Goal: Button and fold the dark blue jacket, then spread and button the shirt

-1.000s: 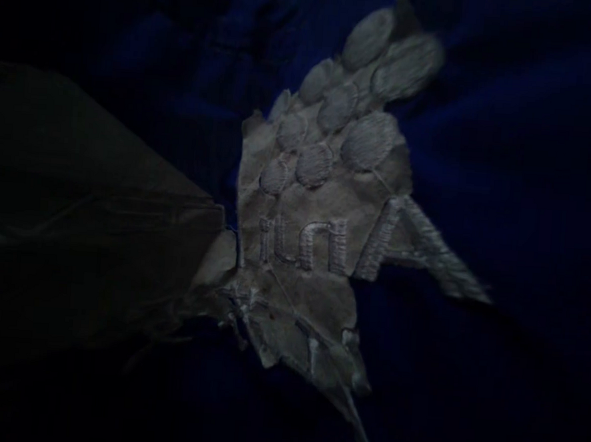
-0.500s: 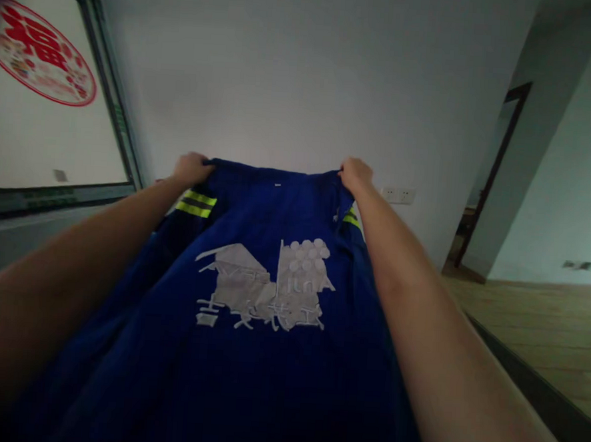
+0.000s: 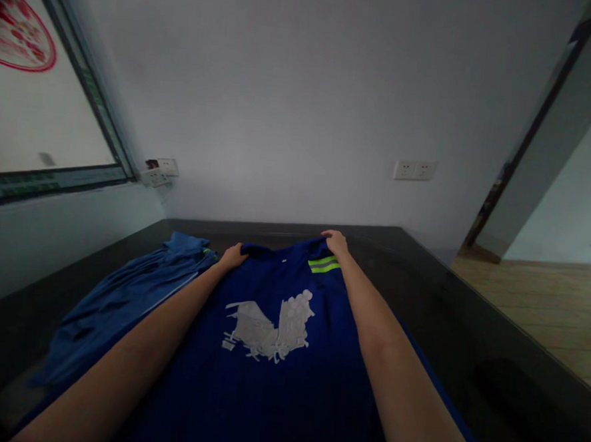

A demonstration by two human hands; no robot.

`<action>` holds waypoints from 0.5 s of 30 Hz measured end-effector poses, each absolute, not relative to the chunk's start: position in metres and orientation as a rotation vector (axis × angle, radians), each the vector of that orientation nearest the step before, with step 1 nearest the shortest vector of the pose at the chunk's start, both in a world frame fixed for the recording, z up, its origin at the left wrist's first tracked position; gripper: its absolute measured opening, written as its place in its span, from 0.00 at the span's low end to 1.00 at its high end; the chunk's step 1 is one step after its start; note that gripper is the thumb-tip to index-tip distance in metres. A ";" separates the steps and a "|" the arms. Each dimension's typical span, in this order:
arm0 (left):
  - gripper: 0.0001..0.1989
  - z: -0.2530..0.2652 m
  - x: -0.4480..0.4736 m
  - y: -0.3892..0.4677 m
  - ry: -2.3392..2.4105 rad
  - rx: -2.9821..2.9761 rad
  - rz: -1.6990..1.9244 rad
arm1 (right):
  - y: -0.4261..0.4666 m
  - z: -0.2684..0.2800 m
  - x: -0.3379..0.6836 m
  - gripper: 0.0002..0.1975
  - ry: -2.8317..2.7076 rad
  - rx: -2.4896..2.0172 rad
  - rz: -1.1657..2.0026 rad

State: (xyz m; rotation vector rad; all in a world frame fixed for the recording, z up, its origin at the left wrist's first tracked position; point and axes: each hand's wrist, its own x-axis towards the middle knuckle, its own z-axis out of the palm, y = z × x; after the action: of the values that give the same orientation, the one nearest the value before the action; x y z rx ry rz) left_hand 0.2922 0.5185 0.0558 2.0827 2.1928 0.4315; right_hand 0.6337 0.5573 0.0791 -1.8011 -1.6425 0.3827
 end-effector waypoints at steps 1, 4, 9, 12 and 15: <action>0.25 0.052 0.289 0.519 2.221 2.085 0.420 | 0.559 0.078 0.635 0.20 -1.641 -1.794 0.423; 0.28 0.046 0.277 0.521 2.356 2.117 0.379 | 0.561 0.076 0.639 0.17 -1.599 -1.796 0.549; 0.27 0.040 0.261 0.527 2.340 2.021 0.268 | 0.561 0.072 0.639 0.16 -1.483 -1.812 0.697; 0.20 0.038 0.258 0.531 2.322 1.974 0.283 | 0.560 0.067 0.640 0.14 -1.434 -1.811 0.686; 0.20 0.040 0.258 0.531 2.336 1.962 0.323 | 0.557 0.063 0.643 0.16 -1.422 -1.767 0.644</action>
State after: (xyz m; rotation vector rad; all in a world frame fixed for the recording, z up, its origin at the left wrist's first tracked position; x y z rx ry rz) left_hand 0.2579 0.5307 0.0397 1.9619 2.3364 0.3234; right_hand 0.6431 0.5574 0.0631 -1.7669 -1.4220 0.6439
